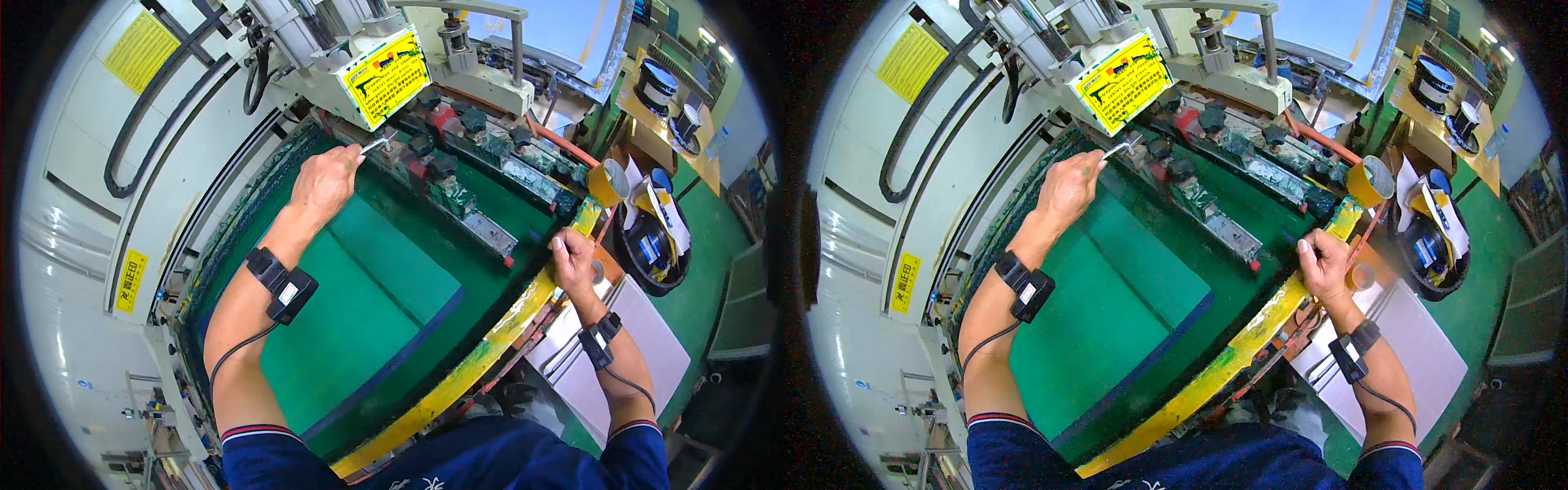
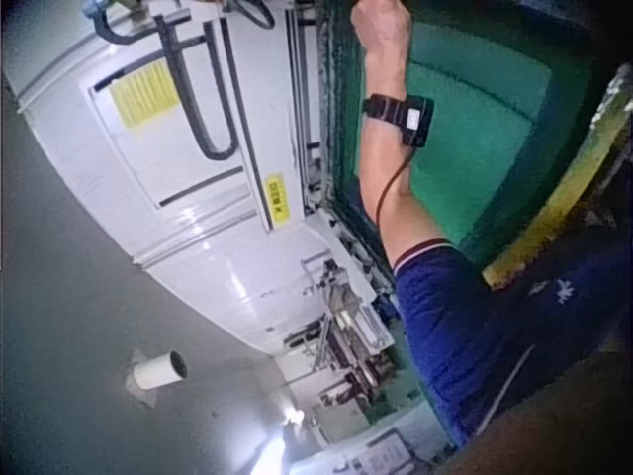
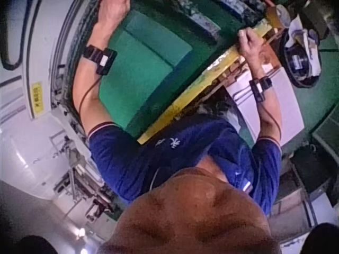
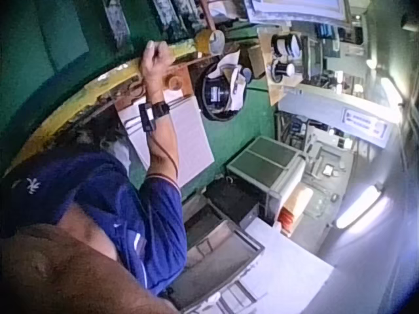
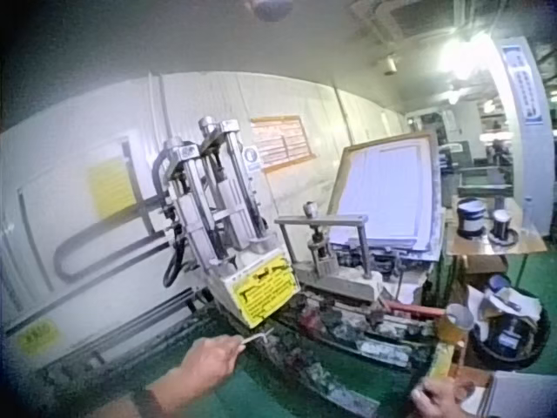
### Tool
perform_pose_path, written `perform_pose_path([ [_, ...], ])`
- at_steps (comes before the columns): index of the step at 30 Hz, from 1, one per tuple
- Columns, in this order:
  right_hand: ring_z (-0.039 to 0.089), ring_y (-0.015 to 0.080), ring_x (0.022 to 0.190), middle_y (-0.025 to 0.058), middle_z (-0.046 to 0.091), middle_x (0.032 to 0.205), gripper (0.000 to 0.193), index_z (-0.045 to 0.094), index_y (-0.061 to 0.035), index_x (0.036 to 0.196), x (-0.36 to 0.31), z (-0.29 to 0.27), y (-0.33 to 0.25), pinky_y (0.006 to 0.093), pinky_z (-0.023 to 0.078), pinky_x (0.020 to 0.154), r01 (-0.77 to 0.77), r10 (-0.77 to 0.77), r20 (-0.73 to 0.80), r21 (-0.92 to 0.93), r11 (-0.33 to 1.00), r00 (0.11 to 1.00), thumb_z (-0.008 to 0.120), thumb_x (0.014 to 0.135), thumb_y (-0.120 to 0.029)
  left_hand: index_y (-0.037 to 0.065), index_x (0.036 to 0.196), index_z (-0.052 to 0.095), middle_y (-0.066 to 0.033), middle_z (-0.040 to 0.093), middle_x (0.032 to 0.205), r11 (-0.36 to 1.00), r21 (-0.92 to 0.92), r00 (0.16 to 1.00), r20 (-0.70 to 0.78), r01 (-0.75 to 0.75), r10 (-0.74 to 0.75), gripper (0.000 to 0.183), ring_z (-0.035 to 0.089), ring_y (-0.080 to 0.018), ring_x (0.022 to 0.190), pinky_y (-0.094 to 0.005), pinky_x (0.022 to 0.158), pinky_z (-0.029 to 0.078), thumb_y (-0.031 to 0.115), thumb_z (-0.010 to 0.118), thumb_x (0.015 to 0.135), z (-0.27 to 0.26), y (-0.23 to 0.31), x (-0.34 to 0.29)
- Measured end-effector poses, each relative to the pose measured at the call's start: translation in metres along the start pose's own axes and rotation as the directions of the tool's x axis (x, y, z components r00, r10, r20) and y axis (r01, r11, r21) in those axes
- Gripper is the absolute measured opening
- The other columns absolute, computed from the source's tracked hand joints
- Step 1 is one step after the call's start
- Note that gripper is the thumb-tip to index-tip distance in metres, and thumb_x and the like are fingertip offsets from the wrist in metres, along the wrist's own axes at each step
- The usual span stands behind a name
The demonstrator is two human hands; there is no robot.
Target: Operate a semi-automatic screen printing machine to print on green boards, including unloading printed boards and adjusting the machine settings.
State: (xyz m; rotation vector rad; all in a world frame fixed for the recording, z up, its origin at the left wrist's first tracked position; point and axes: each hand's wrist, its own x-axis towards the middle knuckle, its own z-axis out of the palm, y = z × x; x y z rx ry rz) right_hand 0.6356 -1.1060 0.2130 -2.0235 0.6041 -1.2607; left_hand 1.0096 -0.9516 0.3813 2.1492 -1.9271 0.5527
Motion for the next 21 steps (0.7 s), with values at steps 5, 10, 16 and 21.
perform_pose_path([
  [5, 0.047, 0.0218, 0.049, 0.0098, 0.046, 0.056, 0.025, 0.052, -0.0016, 0.067, -0.001, 0.001, 0.003, 0.0325, 0.037, 0.049, 0.005, -0.004, -0.012, 0.018, 1.000, 1.000, 0.062, 0.087, -0.013, 0.001, 0.091, 0.065, -0.0230, 0.067, 0.087, 0.981, -0.014, 0.976, 0.104, 0.195, -0.193, 0.028, 0.064, -0.0416, 0.081, -0.0493, 0.070, 0.052, 0.025, 0.053, 0.097, -0.013, 0.018, 0.004],
  [10, 0.049, 0.0269, 0.048, 0.0131, 0.047, 0.056, 0.027, 0.052, -0.0016, 0.066, 0.004, 0.000, -0.008, 0.0359, 0.038, 0.048, -0.017, 0.016, 0.025, 0.041, 0.999, 1.000, 0.064, 0.087, -0.014, 0.002, 0.092, 0.065, -0.0259, 0.066, 0.084, 0.881, 0.206, 0.862, 0.203, 0.426, -0.465, 0.049, 0.063, -0.0456, 0.085, -0.0554, 0.074, 0.049, 0.043, 0.040, 0.101, -0.009, 0.032, 0.006],
  [16, 0.057, 0.0364, 0.055, 0.0164, 0.055, 0.060, 0.032, 0.054, -0.0049, 0.065, 0.007, -0.005, -0.012, 0.0436, 0.042, 0.049, 0.022, -0.024, 0.037, 0.046, 0.999, 0.999, 0.066, 0.087, -0.024, 0.001, 0.092, 0.069, -0.0277, 0.068, 0.090, 0.795, 0.334, 0.803, 0.153, 0.506, -0.576, 0.055, 0.064, -0.0459, 0.091, -0.0537, 0.079, 0.051, 0.045, 0.038, 0.100, -0.011, 0.051, 0.013],
  [21, 0.058, 0.0374, 0.057, 0.0169, 0.056, 0.061, 0.034, 0.052, -0.0056, 0.063, 0.007, -0.007, -0.010, 0.0451, 0.043, 0.050, 0.019, -0.024, 0.057, 0.089, 0.996, 0.998, 0.065, 0.088, -0.026, -0.001, 0.090, 0.070, -0.0288, 0.067, 0.091, 0.758, 0.395, 0.773, 0.161, 0.519, -0.614, 0.057, 0.064, -0.0474, 0.092, -0.0540, 0.082, 0.050, 0.046, 0.039, 0.099, -0.008, 0.049, 0.014],
])
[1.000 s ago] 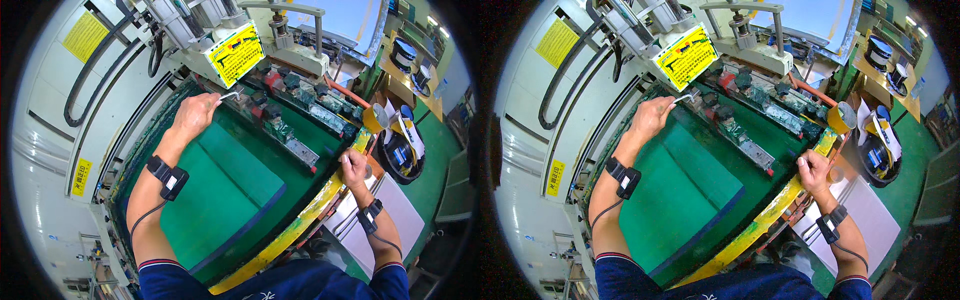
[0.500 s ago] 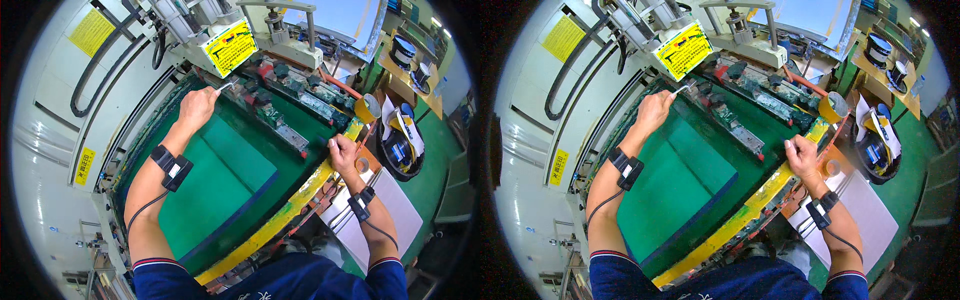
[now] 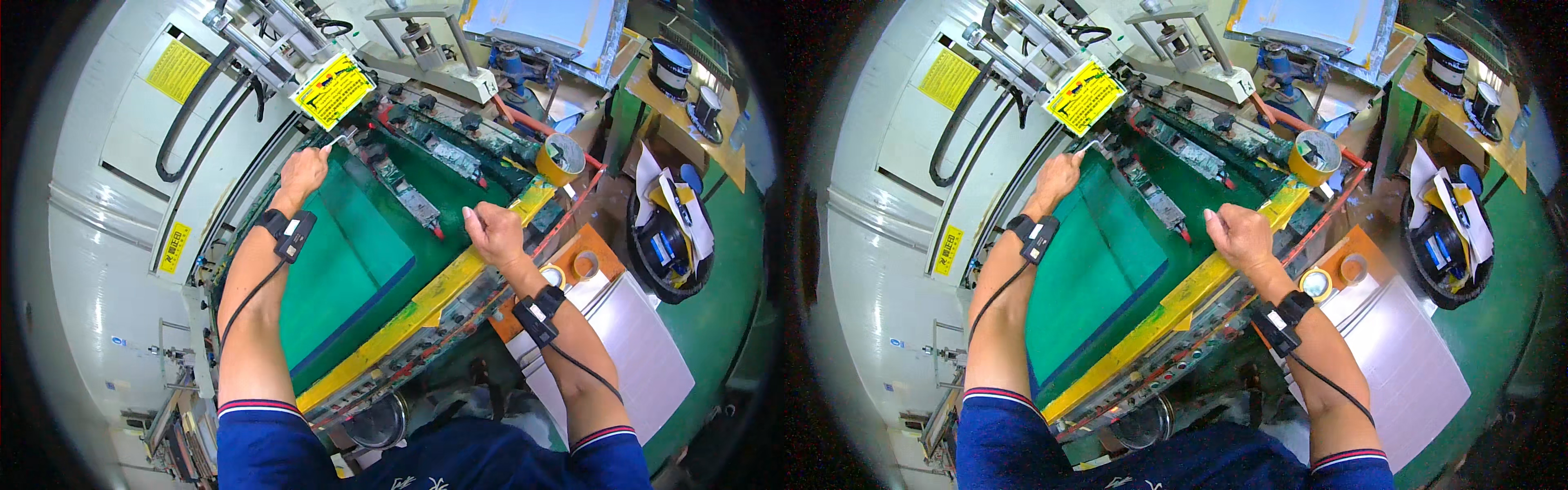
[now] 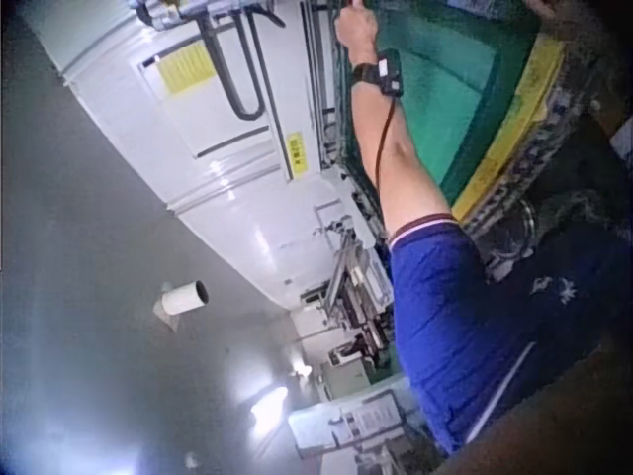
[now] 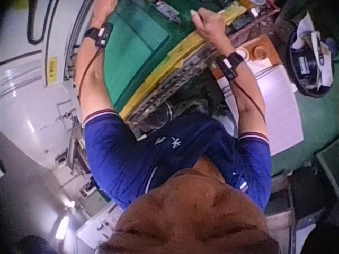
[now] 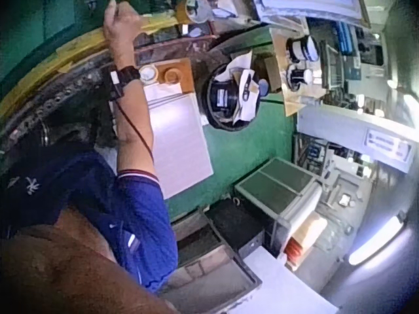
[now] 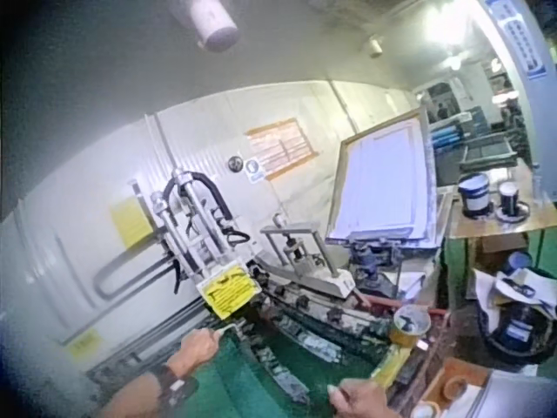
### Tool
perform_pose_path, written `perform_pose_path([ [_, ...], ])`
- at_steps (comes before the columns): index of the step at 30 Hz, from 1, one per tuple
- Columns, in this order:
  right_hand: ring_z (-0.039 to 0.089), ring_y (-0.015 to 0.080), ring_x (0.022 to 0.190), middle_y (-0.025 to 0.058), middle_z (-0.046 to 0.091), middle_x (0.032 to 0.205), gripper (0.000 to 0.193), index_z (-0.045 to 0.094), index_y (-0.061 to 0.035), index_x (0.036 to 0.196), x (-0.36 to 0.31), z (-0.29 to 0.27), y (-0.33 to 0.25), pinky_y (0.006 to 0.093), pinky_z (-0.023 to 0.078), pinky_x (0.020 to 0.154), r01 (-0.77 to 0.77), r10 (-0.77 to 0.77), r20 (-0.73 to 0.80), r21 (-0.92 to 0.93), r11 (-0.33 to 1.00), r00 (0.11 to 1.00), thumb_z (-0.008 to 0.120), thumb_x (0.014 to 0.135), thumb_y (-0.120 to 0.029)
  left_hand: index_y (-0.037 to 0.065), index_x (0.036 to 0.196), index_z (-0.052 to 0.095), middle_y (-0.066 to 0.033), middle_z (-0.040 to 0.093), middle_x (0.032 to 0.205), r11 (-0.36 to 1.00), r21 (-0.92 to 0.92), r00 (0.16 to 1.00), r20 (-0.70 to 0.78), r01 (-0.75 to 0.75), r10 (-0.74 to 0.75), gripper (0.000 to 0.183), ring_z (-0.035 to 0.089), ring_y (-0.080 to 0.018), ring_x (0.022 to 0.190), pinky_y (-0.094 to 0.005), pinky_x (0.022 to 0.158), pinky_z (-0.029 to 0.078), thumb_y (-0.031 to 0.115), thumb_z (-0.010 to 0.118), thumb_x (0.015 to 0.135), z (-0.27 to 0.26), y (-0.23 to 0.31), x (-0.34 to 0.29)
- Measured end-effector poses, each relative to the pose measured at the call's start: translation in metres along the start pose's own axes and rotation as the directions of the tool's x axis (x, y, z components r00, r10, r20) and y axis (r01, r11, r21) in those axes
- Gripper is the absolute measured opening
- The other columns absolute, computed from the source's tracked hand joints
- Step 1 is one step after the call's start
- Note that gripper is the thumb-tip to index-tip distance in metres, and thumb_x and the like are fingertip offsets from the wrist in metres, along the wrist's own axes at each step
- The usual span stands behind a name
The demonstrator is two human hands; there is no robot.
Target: Operate a semi-automatic screen printing machine to print on green boards, including unloading printed boards and adjusting the machine settings.
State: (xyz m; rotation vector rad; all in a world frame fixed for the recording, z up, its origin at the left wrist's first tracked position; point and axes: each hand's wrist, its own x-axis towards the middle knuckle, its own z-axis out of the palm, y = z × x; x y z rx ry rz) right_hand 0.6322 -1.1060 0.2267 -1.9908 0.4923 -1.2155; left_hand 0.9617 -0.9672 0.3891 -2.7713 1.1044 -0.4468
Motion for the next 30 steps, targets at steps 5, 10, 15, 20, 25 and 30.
perform_pose_path([
  [5, 0.056, 0.0373, 0.055, 0.0166, 0.055, 0.060, 0.036, 0.050, -0.0055, 0.062, -0.001, -0.004, 0.000, 0.0452, 0.042, 0.049, 0.047, -0.047, 0.009, 0.021, 0.999, 0.999, 0.066, 0.087, -0.025, -0.002, 0.085, 0.069, -0.0304, 0.066, 0.087, 0.989, 0.016, 0.989, 0.029, -0.144, 0.144, 0.057, 0.063, -0.0476, 0.088, -0.0556, 0.080, 0.049, 0.044, 0.037, 0.100, -0.008, -0.001, 0.005],
  [10, 0.056, 0.0363, 0.054, 0.0149, 0.054, 0.059, 0.034, 0.050, -0.0059, 0.062, 0.001, -0.002, 0.003, 0.0446, 0.042, 0.049, 0.080, -0.080, 0.000, 0.011, 0.997, 0.997, 0.067, 0.087, -0.023, -0.002, 0.084, 0.069, -0.0302, 0.066, 0.087, 0.988, 0.027, 0.987, 0.044, -0.154, 0.152, 0.057, 0.064, -0.0472, 0.088, -0.0547, 0.080, 0.050, 0.043, 0.038, 0.100, -0.012, 0.006, 0.005],
  [15, 0.057, 0.0345, 0.054, 0.0138, 0.055, 0.059, 0.033, 0.050, -0.0066, 0.062, 0.001, 0.000, 0.002, 0.0440, 0.043, 0.049, 0.100, -0.100, -0.005, -0.024, 0.995, 0.995, 0.066, 0.086, -0.021, -0.002, 0.090, 0.069, -0.0276, 0.067, 0.094, 0.997, 0.073, 0.994, 0.105, -0.006, -0.002, 0.055, 0.064, -0.0458, 0.093, -0.0529, 0.084, 0.050, 0.042, 0.038, 0.100, -0.020, 0.016, -0.001],
  [20, 0.056, 0.0342, 0.053, 0.0136, 0.053, 0.058, 0.033, 0.050, -0.0069, 0.062, -0.002, -0.002, -0.002, 0.0446, 0.043, 0.049, 0.109, -0.109, -0.008, -0.020, 0.994, 0.994, 0.066, 0.087, -0.023, -0.002, 0.090, 0.069, -0.0289, 0.066, 0.095, 0.997, 0.015, 0.993, 0.089, -0.080, 0.079, 0.057, 0.063, -0.0464, 0.094, -0.0543, 0.083, 0.050, 0.044, 0.038, 0.100, -0.014, -0.001, 0.004],
  [25, 0.054, 0.0369, 0.053, 0.0143, 0.052, 0.059, 0.035, 0.049, -0.0070, 0.065, -0.011, -0.005, 0.018, 0.0470, 0.042, 0.048, 0.110, -0.111, -0.002, -0.090, 0.990, 0.994, 0.064, 0.089, -0.028, -0.002, 0.090, 0.069, -0.0288, 0.066, 0.095, 0.989, -0.017, 0.983, 0.112, -0.146, 0.147, 0.063, 0.061, -0.0488, 0.094, -0.0550, 0.081, 0.048, 0.049, 0.033, 0.101, -0.035, 0.026, 0.012],
  [30, 0.057, 0.0338, 0.065, 0.0142, 0.056, 0.071, 0.013, 0.062, -0.0037, 0.082, -0.034, -0.032, -0.012, 0.0418, 0.046, 0.058, 0.239, -0.235, -0.041, 0.189, 0.952, 0.971, 0.065, 0.086, -0.015, 0.000, 0.079, 0.059, -0.0086, 0.042, 0.056, 0.831, -0.517, 0.974, -0.021, -0.205, 0.227, 0.055, 0.039, -0.0185, 0.053, -0.0392, 0.051, 0.031, 0.043, 0.034, 0.104, -0.058, 0.009, -0.074],
])
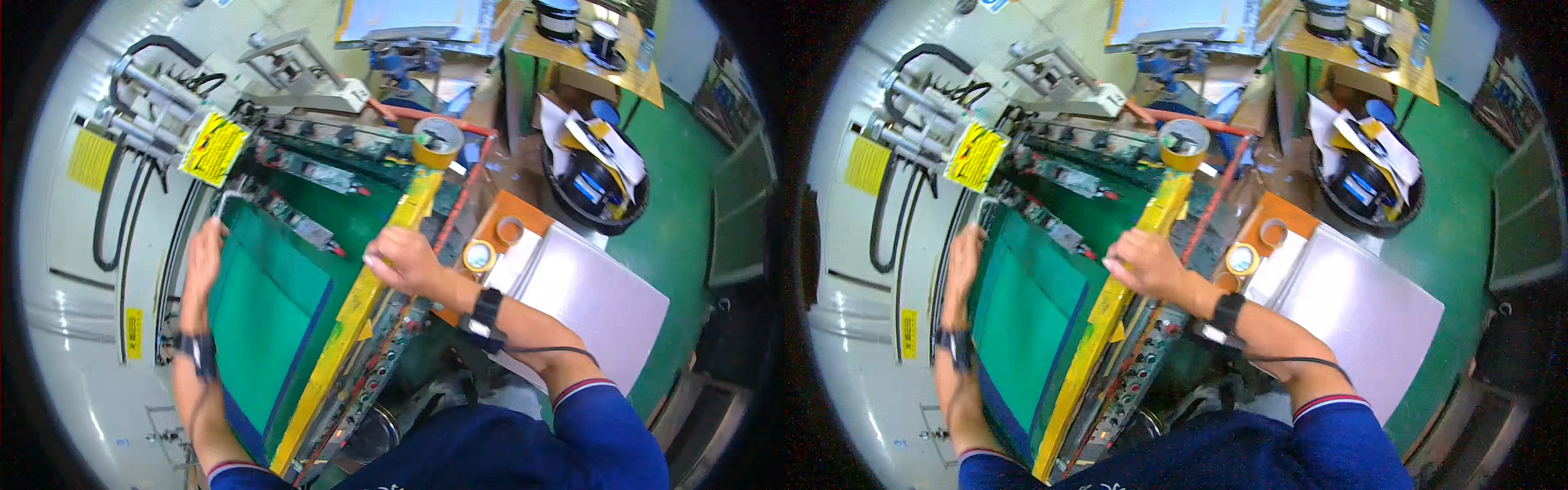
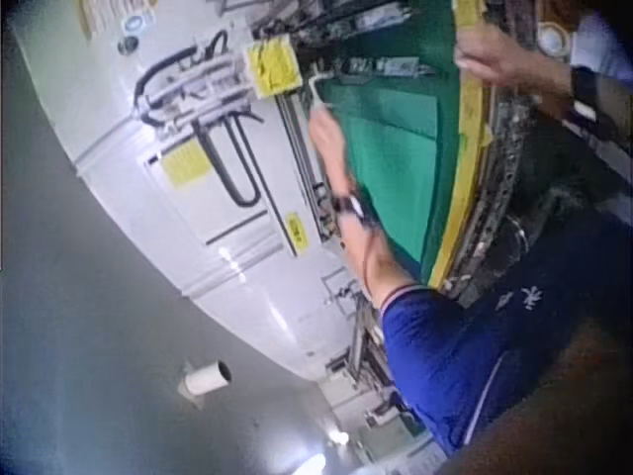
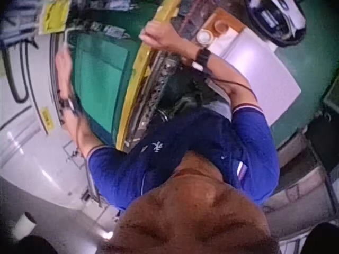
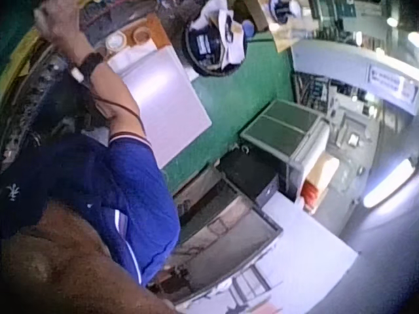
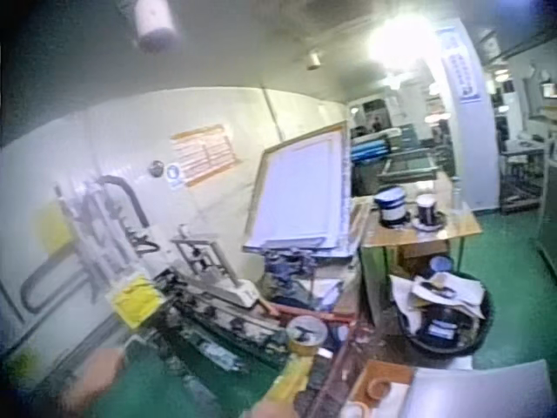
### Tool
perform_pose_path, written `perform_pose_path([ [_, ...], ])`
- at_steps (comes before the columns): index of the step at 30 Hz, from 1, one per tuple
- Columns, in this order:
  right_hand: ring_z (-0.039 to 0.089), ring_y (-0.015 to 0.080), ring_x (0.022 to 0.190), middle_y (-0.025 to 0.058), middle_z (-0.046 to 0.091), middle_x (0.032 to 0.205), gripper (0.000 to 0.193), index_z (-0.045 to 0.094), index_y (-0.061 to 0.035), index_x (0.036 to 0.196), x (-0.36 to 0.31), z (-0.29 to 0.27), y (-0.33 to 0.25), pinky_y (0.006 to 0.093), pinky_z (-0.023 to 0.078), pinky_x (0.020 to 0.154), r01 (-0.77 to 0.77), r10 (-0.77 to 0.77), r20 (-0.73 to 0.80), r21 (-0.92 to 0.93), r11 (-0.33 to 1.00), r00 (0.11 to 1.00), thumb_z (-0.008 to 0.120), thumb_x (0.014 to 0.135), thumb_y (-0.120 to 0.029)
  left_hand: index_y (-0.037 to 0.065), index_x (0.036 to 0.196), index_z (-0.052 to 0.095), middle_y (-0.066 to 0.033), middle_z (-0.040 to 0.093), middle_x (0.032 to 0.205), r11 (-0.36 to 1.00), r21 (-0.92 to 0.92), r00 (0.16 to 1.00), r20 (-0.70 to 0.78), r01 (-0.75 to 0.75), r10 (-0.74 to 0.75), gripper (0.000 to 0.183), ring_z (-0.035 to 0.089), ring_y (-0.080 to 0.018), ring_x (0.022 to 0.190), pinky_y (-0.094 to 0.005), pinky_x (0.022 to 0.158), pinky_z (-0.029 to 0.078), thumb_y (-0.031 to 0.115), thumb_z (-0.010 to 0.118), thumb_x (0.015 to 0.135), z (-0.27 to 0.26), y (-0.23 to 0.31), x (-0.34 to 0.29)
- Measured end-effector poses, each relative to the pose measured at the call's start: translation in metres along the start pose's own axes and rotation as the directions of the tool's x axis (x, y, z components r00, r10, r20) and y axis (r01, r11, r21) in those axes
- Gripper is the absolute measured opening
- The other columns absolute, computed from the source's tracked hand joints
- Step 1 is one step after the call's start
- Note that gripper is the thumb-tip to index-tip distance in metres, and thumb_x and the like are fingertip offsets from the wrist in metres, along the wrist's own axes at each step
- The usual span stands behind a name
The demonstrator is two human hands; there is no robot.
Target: Operate a semi-automatic screen printing machine to print on green boards, including unloading printed boards and adjusting the machine settings.
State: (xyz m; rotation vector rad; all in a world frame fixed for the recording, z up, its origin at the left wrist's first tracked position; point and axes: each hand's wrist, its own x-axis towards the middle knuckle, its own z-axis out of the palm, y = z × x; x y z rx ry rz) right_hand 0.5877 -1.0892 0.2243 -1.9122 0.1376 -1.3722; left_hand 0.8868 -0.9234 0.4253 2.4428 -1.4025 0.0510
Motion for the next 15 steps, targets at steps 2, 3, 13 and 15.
perform_pose_path([
  [2, 0.059, 0.0288, 0.066, 0.0127, 0.059, 0.074, 0.015, 0.064, -0.0031, 0.086, -0.045, -0.029, -0.015, 0.0383, 0.047, 0.059, -0.261, 0.257, 0.060, 0.078, 0.962, 0.965, 0.066, 0.087, -0.018, 0.002, 0.098, 0.061, -0.0070, 0.047, 0.065, 0.966, -0.259, 0.991, 0.134, 0.010, 0.026, 0.042, 0.043, -0.0161, 0.058, -0.0354, 0.054, 0.034, 0.037, 0.039, 0.103, 0.034, 0.092, -0.059],
  [3, 0.060, 0.0240, 0.066, 0.0105, 0.061, 0.075, 0.017, 0.065, -0.0018, 0.089, -0.072, -0.040, -0.018, 0.0351, 0.048, 0.060, -0.442, 0.428, 0.125, 0.122, 0.889, 0.895, 0.065, 0.088, -0.019, 0.003, 0.102, 0.063, -0.0123, 0.059, 0.074, 0.938, -0.322, 0.968, 0.162, -0.130, 0.190, 0.034, 0.057, -0.0226, 0.066, -0.0364, 0.062, 0.045, 0.030, 0.043, 0.102, 0.060, 0.123, -0.088],
  [13, 0.058, 0.0098, 0.065, 0.0014, 0.063, 0.073, 0.025, 0.066, -0.0025, 0.087, -0.139, -0.087, 0.000, 0.0247, 0.047, 0.060, -0.792, 0.919, 0.166, 0.575, 0.206, 0.359, 0.060, 0.097, -0.025, -0.004, 0.113, 0.059, -0.0213, 0.062, 0.089, 0.899, -0.295, 0.911, 0.157, -0.324, 0.380, 0.025, 0.062, -0.0390, 0.078, -0.0448, 0.069, 0.050, 0.009, 0.055, 0.093, 0.274, 0.216, -0.161],
  [15, 0.058, 0.0104, 0.063, 0.0012, 0.063, 0.071, 0.027, 0.065, -0.0033, 0.085, -0.144, -0.090, 0.045, 0.0246, 0.047, 0.058, -0.777, 0.921, 0.078, 0.568, 0.273, 0.381, 0.059, 0.098, -0.026, -0.006, 0.119, 0.056, -0.0214, 0.062, 0.089, 0.891, -0.310, 0.918, 0.111, -0.333, 0.381, 0.030, 0.062, -0.0388, 0.078, -0.0442, 0.069, 0.050, 0.009, 0.055, 0.093, 0.284, 0.225, -0.161],
])
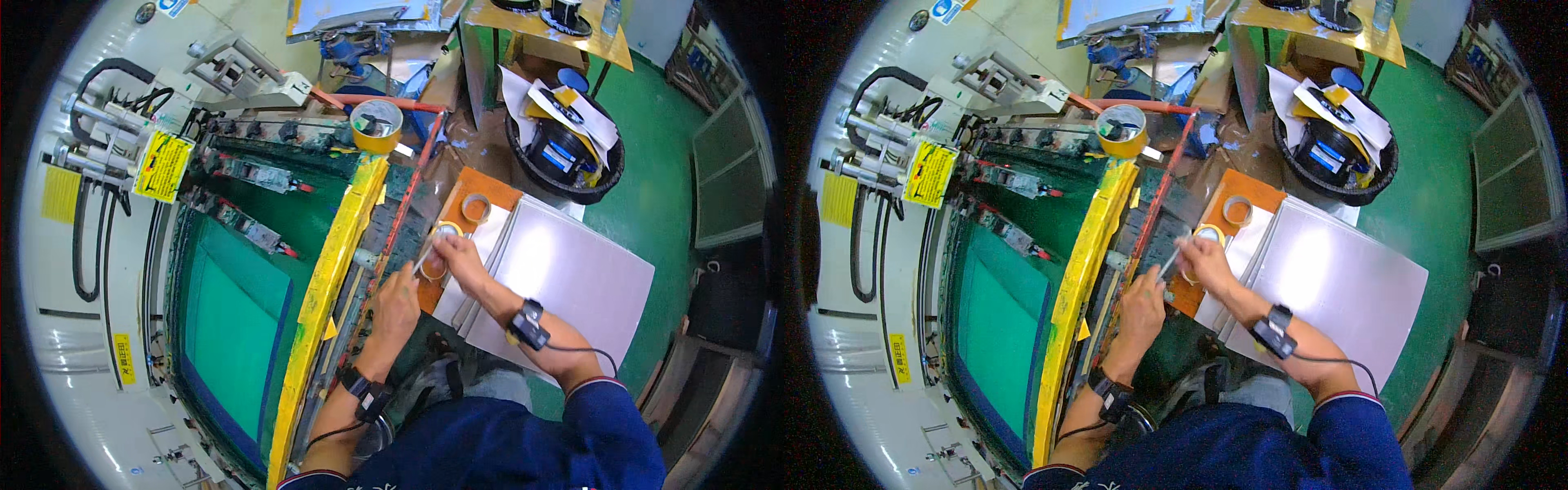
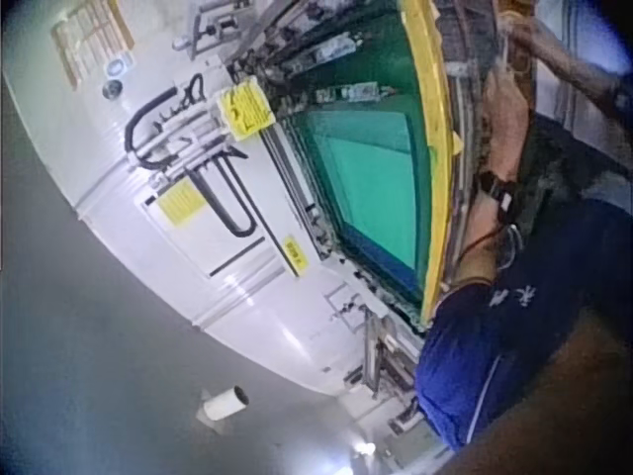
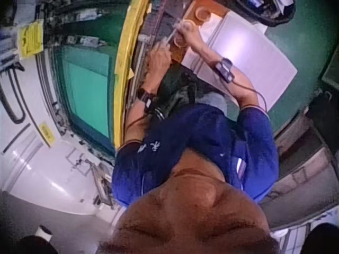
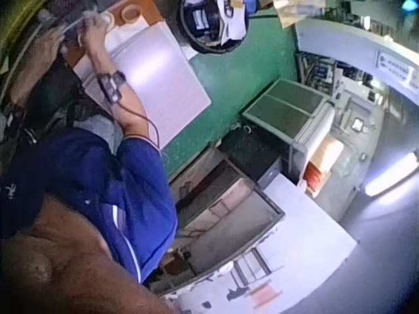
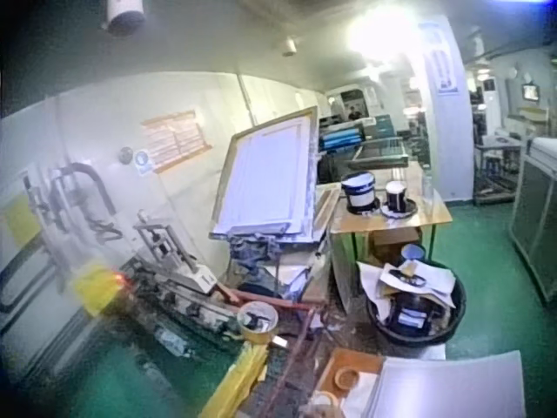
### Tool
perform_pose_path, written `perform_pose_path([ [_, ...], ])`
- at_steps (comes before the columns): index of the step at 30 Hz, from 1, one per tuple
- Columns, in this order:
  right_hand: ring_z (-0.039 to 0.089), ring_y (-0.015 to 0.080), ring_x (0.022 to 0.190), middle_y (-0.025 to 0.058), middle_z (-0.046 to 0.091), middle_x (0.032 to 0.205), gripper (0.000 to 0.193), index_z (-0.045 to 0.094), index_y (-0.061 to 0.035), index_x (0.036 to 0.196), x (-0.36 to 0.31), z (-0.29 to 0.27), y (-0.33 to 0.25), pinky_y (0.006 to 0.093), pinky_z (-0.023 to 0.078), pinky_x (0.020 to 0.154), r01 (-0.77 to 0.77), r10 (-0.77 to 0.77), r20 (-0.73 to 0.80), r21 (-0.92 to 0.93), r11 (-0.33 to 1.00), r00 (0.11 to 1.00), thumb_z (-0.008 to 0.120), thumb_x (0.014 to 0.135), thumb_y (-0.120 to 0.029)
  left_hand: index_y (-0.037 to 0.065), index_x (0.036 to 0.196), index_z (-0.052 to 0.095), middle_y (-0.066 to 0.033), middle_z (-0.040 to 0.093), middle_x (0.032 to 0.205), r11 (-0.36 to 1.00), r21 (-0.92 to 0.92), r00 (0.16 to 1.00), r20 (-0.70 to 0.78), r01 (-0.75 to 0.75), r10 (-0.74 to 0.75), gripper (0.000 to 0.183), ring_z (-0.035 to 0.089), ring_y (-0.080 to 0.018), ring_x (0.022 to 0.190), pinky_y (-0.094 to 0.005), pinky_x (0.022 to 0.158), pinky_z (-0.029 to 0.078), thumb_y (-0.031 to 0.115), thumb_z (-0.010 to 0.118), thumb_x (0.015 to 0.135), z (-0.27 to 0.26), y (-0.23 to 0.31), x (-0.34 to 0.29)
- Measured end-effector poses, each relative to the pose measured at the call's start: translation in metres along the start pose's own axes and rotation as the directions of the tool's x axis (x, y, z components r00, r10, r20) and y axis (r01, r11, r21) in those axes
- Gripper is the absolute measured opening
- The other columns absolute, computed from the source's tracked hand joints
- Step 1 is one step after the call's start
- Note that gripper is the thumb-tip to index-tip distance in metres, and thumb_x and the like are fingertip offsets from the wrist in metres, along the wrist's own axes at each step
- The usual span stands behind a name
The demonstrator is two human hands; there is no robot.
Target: Operate a semi-automatic screen printing machine to print on green boards, including unloading printed boards and adjusting the machine settings.
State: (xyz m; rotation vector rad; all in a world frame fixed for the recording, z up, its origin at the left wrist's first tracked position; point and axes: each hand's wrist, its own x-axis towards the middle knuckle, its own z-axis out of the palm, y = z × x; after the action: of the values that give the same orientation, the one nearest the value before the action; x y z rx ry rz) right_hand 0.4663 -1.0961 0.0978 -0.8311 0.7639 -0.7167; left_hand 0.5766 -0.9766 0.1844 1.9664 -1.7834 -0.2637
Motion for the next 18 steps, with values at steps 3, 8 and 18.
perform_pose_path([
  [3, 0.060, 0.0111, 0.063, 0.0031, 0.065, 0.073, 0.028, 0.066, -0.0023, 0.085, 0.063, -0.025, -0.010, 0.0253, 0.049, 0.057, 0.099, -0.099, -0.030, 0.001, 0.995, 0.995, 0.058, 0.098, -0.026, -0.009, 0.136, 0.039, -0.0278, 0.053, 0.118, 0.952, -0.170, 0.966, 0.094, 0.254, -0.241, 0.053, 0.059, -0.0385, 0.099, -0.0414, 0.084, 0.050, 0.011, 0.058, 0.091, 0.013, 0.007, -0.020],
  [8, 0.066, 0.0137, 0.072, 0.0066, 0.068, 0.083, 0.017, 0.065, -0.0004, 0.087, 0.135, 0.009, -0.009, 0.0268, 0.056, 0.065, 0.107, -0.106, -0.018, 0.227, 0.968, 0.994, 0.056, 0.096, -0.013, -0.005, 0.135, 0.043, -0.0230, 0.050, 0.128, 0.948, -0.173, 0.939, 0.264, 0.269, -0.218, 0.051, 0.060, -0.0341, 0.104, -0.0389, 0.086, 0.051, 0.007, 0.061, 0.089, 0.028, -0.005, -0.090],
  [18, 0.068, 0.0141, 0.077, 0.0074, 0.069, 0.096, 0.031, 0.056, 0.0001, 0.120, 0.154, 0.004, -0.026, 0.0281, 0.056, 0.065, 0.222, -0.227, 0.076, 0.077, 0.972, 0.971, 0.064, 0.091, -0.008, -0.002, 0.132, 0.050, -0.0214, 0.053, 0.128, 0.874, -0.229, 0.851, 0.426, 0.428, -0.306, 0.046, 0.063, -0.0290, 0.101, -0.0349, 0.081, 0.055, 0.008, 0.062, 0.089, 0.039, -0.029, -0.118],
])
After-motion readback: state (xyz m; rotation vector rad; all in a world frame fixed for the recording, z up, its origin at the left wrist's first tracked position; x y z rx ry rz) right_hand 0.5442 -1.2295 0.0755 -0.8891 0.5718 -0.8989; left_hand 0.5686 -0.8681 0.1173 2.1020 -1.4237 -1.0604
